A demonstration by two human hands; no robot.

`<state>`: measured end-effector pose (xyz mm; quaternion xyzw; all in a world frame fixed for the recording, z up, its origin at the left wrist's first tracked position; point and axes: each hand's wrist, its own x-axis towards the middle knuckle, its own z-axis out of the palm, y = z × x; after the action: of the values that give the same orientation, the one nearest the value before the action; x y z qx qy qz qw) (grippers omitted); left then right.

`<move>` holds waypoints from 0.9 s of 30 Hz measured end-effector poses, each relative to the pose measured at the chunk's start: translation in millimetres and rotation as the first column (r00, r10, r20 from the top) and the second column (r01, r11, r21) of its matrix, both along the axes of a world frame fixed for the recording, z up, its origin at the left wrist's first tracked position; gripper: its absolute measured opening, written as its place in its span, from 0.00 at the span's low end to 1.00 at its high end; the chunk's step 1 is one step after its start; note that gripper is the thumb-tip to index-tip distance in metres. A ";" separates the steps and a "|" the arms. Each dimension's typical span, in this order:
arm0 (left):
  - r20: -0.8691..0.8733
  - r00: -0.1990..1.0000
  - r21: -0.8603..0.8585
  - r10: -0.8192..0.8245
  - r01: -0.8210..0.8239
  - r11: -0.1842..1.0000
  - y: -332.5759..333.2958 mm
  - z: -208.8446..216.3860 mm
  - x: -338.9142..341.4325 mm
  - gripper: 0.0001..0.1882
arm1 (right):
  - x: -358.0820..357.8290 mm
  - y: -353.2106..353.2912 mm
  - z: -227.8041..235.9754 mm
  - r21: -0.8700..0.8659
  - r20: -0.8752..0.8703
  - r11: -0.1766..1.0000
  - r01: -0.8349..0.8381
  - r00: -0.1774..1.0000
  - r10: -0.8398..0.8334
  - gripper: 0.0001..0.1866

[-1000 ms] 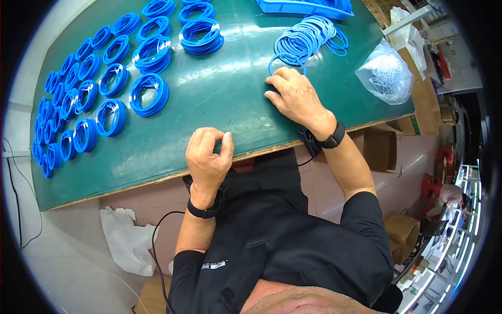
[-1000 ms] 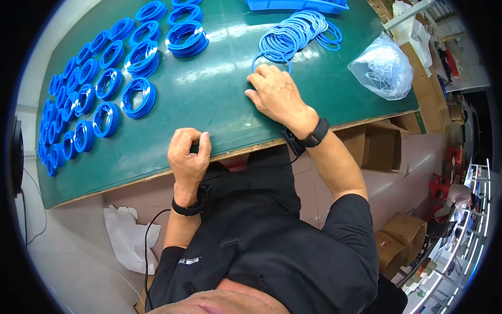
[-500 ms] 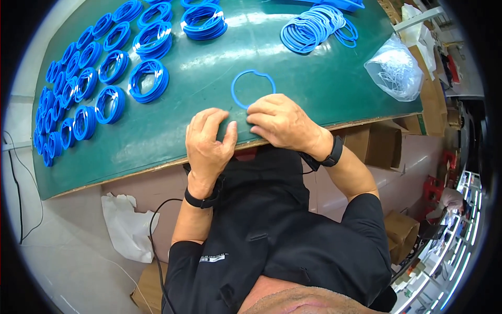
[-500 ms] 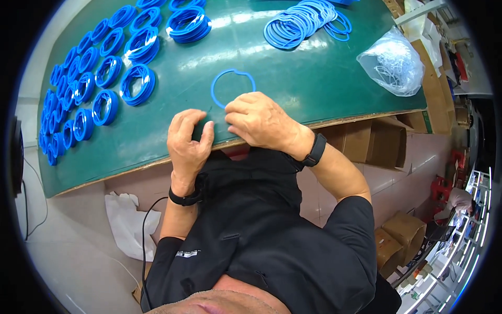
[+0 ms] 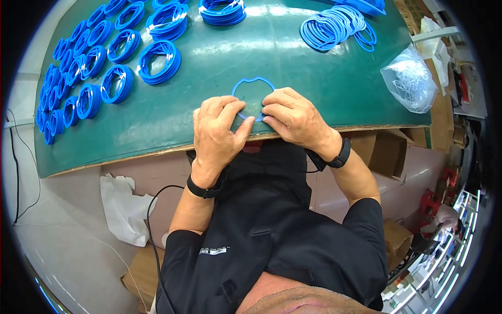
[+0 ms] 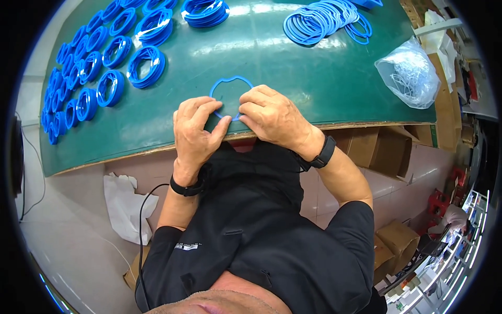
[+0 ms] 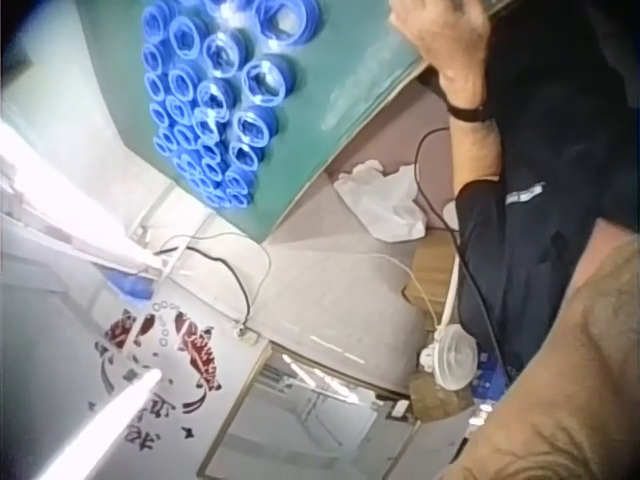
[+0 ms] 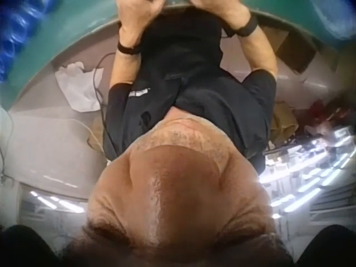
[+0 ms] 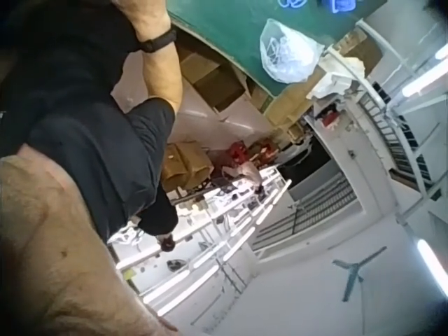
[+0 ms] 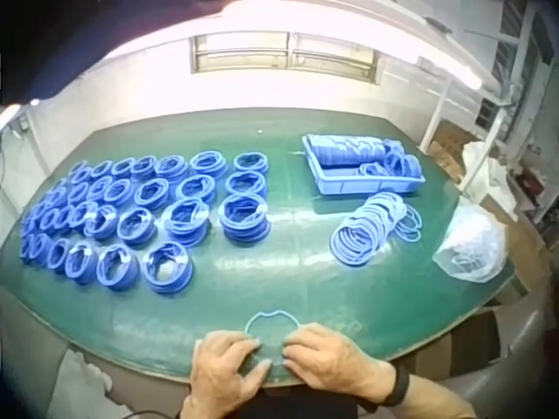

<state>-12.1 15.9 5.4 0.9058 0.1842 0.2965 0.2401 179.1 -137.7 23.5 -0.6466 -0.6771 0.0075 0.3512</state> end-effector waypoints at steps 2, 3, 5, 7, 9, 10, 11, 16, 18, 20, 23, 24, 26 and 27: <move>0.004 1.000 0.002 0.003 -0.003 1.000 -1.8 3.4 2.1 0.22 | 1.8 0.3 1.1 -0.010 -0.020 1.000 -0.028 0.999 0.028 0.14; 0.010 1.000 0.005 0.000 0.000 1.000 -2.5 4.9 3.1 0.23 | 2.5 0.8 1.0 -0.014 -0.029 0.999 -0.042 0.999 0.041 0.14; 0.015 1.000 0.007 0.002 -0.002 1.000 -1.8 6.2 2.7 0.24 | 3.8 2.5 -0.2 -0.016 -0.039 0.999 -0.041 0.998 0.041 0.14; -0.004 0.999 0.024 -0.035 0.035 0.999 -0.1 6.5 1.8 0.25 | 4.7 3.9 -1.4 -0.019 -0.053 0.999 -0.030 0.998 0.029 0.14; -0.014 0.999 0.031 -0.051 0.052 0.998 0.1 5.9 1.1 0.25 | 1.5 7.0 -2.5 -0.006 -0.047 1.000 0.004 0.999 -0.004 0.14; -0.018 0.998 0.028 -0.058 0.059 0.998 0.0 5.6 0.8 0.26 | -1.3 9.6 -3.1 0.008 -0.040 0.999 0.040 0.998 -0.040 0.15; -0.023 0.998 0.025 -0.065 0.066 0.998 -0.1 5.4 0.5 0.26 | -3.6 12.3 -3.6 0.023 -0.034 0.997 0.077 0.997 -0.076 0.16; -0.026 0.997 0.009 -0.079 0.080 0.997 -0.9 8.6 0.6 0.26 | -14.4 26.3 -5.4 0.018 0.005 0.983 0.180 0.984 -0.180 0.19; -0.029 0.996 0.002 -0.084 0.084 0.996 -0.3 8.1 0.0 0.27 | -18.2 29.3 -8.5 0.011 0.070 0.980 0.199 0.977 -0.199 0.20; -0.033 0.995 -0.011 -0.098 0.098 0.995 0.4 7.4 -0.7 0.27 | -19.8 31.6 -10.2 0.007 0.103 0.979 0.205 0.973 -0.205 0.21; -0.040 0.995 -0.014 -0.089 0.088 0.996 -0.2 7.5 -1.1 0.28 | -20.6 34.6 -12.2 -0.009 0.154 0.976 0.217 0.965 -0.213 0.21; -0.043 0.995 -0.014 -0.086 0.085 0.996 -0.4 7.3 -1.2 0.29 | -20.5 35.4 -12.8 -0.011 0.153 0.977 0.214 0.966 -0.210 0.21; -0.038 0.996 -0.010 -0.081 0.080 0.997 -0.1 5.9 -0.7 0.29 | -20.2 36.7 -13.9 -0.008 0.182 0.978 0.211 0.962 -0.206 0.21; -0.031 0.996 -0.005 -0.079 0.079 0.997 0.2 5.2 -0.3 0.30 | -19.9 37.3 -14.2 -0.006 0.197 0.978 0.209 0.959 -0.204 0.21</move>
<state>-12.4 16.1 10.7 0.9165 0.1525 0.2723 0.2503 159.1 -100.4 9.3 -0.7159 -0.6370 -0.0835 0.2733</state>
